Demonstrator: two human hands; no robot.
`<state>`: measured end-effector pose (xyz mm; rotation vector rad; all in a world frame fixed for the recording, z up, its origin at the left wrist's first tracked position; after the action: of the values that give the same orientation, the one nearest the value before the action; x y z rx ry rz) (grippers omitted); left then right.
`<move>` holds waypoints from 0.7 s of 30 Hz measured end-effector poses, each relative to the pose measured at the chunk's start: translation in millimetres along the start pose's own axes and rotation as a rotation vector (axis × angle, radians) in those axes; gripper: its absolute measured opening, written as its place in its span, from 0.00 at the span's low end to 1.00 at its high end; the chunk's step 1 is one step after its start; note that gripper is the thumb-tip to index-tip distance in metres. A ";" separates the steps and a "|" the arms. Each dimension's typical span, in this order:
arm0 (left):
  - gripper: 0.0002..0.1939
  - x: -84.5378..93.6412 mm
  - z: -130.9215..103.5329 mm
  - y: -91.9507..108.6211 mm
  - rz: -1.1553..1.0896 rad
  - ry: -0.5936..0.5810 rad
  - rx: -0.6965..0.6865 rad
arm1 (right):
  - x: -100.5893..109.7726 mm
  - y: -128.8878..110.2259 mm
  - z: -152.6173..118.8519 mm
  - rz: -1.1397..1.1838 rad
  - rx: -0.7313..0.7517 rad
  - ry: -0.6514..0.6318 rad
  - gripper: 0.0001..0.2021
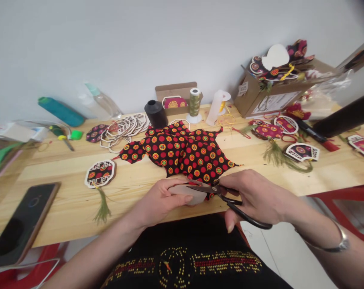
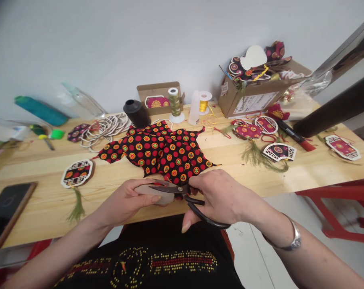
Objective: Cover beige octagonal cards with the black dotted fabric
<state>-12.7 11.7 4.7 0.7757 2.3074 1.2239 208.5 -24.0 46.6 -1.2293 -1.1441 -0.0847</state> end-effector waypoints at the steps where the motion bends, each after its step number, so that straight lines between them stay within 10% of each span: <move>1: 0.13 0.2 0.1 0.4 0.008 0.008 0.005 | 0.5 -0.6 -0.2 0.003 -0.005 -0.007 0.20; 21: 0.12 3.8 1.3 -2.5 0.103 0.009 0.060 | 2.3 1.5 -1.5 0.151 0.036 -0.012 0.09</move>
<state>-15.5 13.8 1.6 0.9222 2.3472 1.2082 211.6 -23.4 47.4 -1.2819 -1.0552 0.0566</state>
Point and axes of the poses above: each hand's wrist, its own z-axis towards the middle knuckle, its own x-axis out of the back of the hand, y = z × x, the point moved 2 cm from there along z, towards the middle knuckle, and after that the axes turned 12 degrees about x, right-handed, at the moved point
